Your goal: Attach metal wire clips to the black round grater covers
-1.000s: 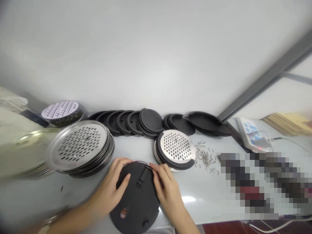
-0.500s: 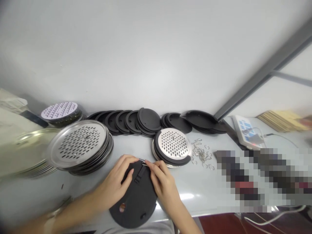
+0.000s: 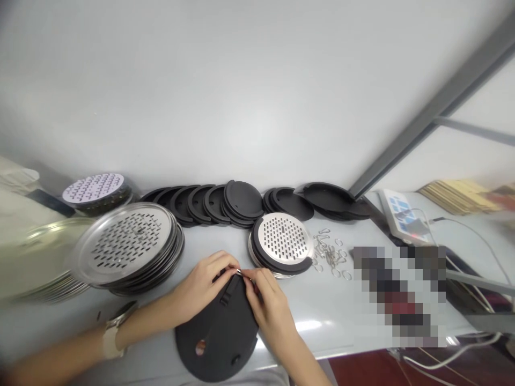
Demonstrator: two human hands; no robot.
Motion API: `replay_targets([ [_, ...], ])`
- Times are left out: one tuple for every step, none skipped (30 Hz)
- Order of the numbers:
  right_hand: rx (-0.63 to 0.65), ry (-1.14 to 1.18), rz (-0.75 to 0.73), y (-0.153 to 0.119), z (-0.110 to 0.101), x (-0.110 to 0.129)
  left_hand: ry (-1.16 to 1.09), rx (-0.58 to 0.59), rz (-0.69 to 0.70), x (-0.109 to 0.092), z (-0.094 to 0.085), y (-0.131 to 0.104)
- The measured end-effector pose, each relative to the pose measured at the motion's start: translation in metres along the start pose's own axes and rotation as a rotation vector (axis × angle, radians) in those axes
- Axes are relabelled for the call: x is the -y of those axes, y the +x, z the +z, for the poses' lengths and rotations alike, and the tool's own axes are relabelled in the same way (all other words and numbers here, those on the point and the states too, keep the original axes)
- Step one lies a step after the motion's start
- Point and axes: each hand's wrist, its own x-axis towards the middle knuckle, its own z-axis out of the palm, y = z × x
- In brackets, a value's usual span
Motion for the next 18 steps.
replay_targets([
  [0.000, -0.003, -0.001, 0.000, 0.000, 0.000, -0.013, -0.002, -0.002, 0.000, -0.001, 0.000],
  [-0.001, -0.006, -0.007, 0.000, 0.000, 0.000, -0.026, -0.008, -0.004, 0.001, -0.002, 0.000],
  [0.001, -0.008, -0.016, 0.000, 0.000, 0.001, -0.040, -0.016, -0.004, 0.002, -0.002, 0.000],
  [0.003, -0.010, -0.022, 0.000, 0.000, 0.001, -0.052, -0.022, -0.004, 0.003, -0.002, -0.001],
  [0.004, -0.013, -0.026, 0.000, 0.000, 0.001, -0.063, -0.029, -0.004, 0.005, -0.001, -0.001],
  [0.004, -0.016, -0.027, 0.001, 0.000, 0.001, -0.076, -0.038, -0.003, 0.006, -0.001, -0.002],
  [0.003, -0.018, -0.028, 0.001, 0.000, 0.000, -0.088, -0.050, -0.001, 0.008, 0.000, -0.003],
  [0.000, -0.018, -0.029, 0.001, 0.000, 0.000, -0.098, -0.062, 0.001, 0.009, 0.001, -0.003],
  [-0.006, -0.018, -0.030, 0.001, 0.001, 0.000, -0.108, -0.071, 0.003, 0.011, 0.001, -0.004],
  [-0.013, -0.015, -0.030, 0.001, 0.001, 0.000, -0.118, -0.077, 0.007, 0.012, 0.002, -0.004],
  [-0.020, -0.013, -0.031, 0.001, 0.001, -0.001, -0.128, -0.079, 0.012, 0.013, 0.002, -0.004],
  [-0.022, -0.012, -0.028, 0.001, 0.001, -0.001, -0.137, -0.081, 0.013, 0.014, 0.002, -0.003],
  [-0.021, -0.014, -0.022, 0.000, 0.001, -0.001, -0.143, -0.079, 0.011, 0.014, 0.002, -0.003],
  [-0.018, -0.018, -0.014, 0.000, 0.001, -0.001, -0.146, -0.078, 0.010, 0.014, 0.002, -0.002],
  [-0.015, -0.022, -0.006, -0.001, 0.001, -0.001, -0.145, -0.075, 0.009, 0.015, 0.002, -0.002],
  [-0.010, -0.026, 0.000, -0.001, 0.001, -0.001, -0.141, -0.071, 0.010, 0.015, 0.002, -0.002],
  [-0.006, -0.028, 0.006, -0.001, 0.001, -0.001, -0.135, -0.068, 0.015, 0.015, 0.002, -0.001],
  [-0.003, -0.029, 0.010, -0.002, 0.002, -0.001, -0.129, -0.063, 0.023, 0.015, 0.002, -0.001],
])
